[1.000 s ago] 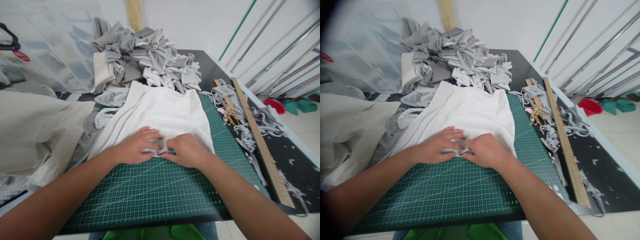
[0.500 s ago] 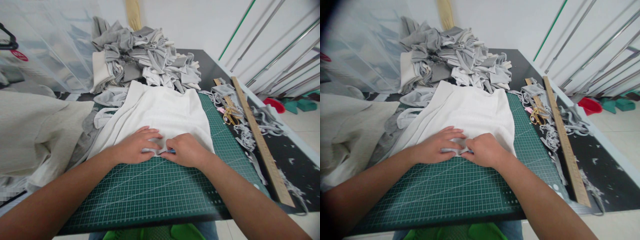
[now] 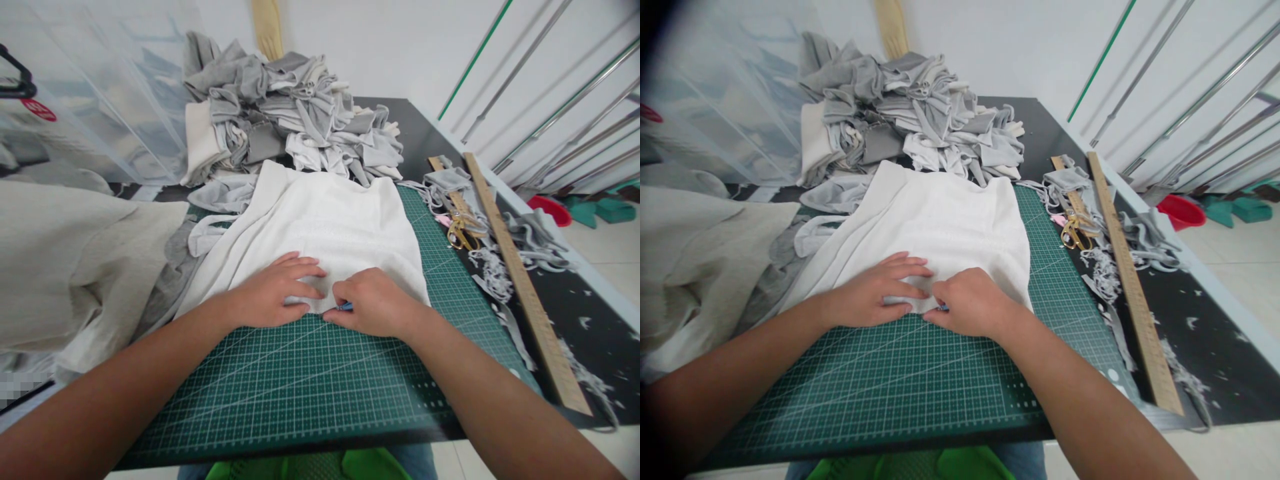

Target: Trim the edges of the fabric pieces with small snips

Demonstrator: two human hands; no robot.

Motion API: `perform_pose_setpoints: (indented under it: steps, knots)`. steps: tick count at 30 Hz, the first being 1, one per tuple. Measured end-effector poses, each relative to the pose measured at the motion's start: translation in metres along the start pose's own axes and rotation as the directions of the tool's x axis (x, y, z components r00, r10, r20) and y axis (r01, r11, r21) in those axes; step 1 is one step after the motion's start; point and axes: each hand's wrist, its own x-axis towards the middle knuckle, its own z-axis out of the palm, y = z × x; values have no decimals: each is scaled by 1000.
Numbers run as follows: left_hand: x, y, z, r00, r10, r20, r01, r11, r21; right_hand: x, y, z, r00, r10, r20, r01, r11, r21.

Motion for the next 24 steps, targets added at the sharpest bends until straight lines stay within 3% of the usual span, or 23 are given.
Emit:
perform_pose_setpoints:
  steps: [24]
  knots:
    - [0,0,1,1000,0,-16,0,1000,-4,0,4,0,999,29,-44,-30,999,-28]
